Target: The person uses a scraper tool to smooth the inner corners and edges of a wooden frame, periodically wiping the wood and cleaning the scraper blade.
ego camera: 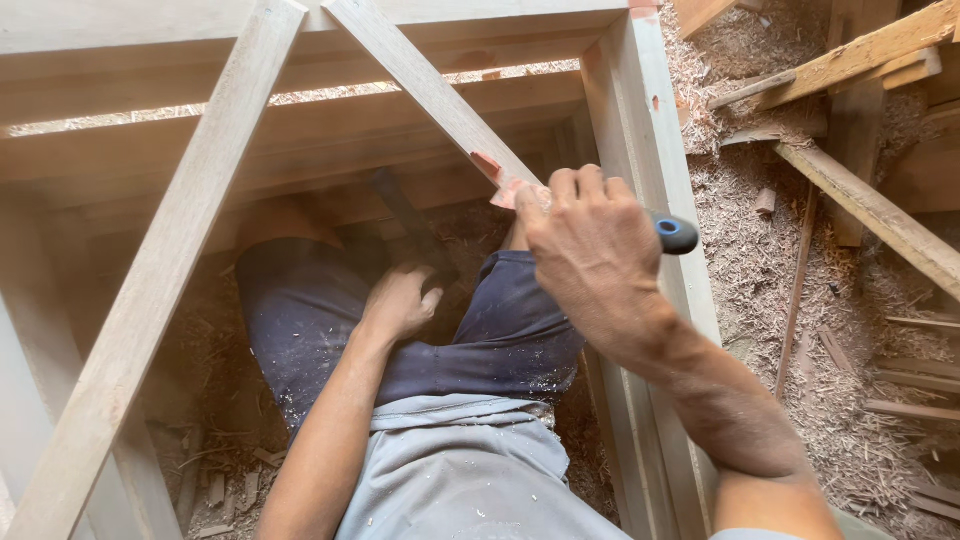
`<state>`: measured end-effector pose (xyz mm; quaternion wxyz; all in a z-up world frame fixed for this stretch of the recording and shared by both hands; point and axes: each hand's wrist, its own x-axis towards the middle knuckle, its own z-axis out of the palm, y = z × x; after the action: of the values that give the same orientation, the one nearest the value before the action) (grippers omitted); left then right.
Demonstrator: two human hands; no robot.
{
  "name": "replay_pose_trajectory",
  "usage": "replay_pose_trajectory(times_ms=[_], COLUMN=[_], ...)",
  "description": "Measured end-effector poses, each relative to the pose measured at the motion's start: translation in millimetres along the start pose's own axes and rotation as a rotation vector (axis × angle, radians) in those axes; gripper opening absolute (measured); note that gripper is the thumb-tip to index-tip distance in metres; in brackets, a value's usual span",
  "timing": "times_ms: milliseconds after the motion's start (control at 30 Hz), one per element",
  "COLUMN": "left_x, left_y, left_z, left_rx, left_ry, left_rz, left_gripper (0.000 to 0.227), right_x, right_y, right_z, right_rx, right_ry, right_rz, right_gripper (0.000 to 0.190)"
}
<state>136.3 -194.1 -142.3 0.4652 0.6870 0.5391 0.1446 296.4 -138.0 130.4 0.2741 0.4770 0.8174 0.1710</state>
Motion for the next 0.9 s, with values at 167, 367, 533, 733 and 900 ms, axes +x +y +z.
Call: replay_pose_trajectory(times_ms=[167,367,533,733,900], left_x=[-16,-62,-57,-6,77], left_y=[30,96,114,92,98], left_z=[-25,-22,-11,-15,-14], left_rx=[-0.198,-1.192,-1.313,-1.073,-1.290], left_ry=[0.070,0.024,0.169,0.014,-0.160], left_rz=[0.096,0.165,-0.121,-0.350,-0.054], left_gripper=[0.023,0.029,0.032,0.035,0.032], right_x=[-21,-50,-56,-105,-69], right_y=[37,-41,-74,23,128], right_z=[9,53,62,80,145], right_rx=[0.865,2.128,1.467,1.475,1.242], right_ry=[-0.235,-0.190,0.231,0.210,0.269], right_rz=[0.187,0.356,0.255,0.440,0.711], right_gripper=[0.022,0.023,0.021,0.026,0.028])
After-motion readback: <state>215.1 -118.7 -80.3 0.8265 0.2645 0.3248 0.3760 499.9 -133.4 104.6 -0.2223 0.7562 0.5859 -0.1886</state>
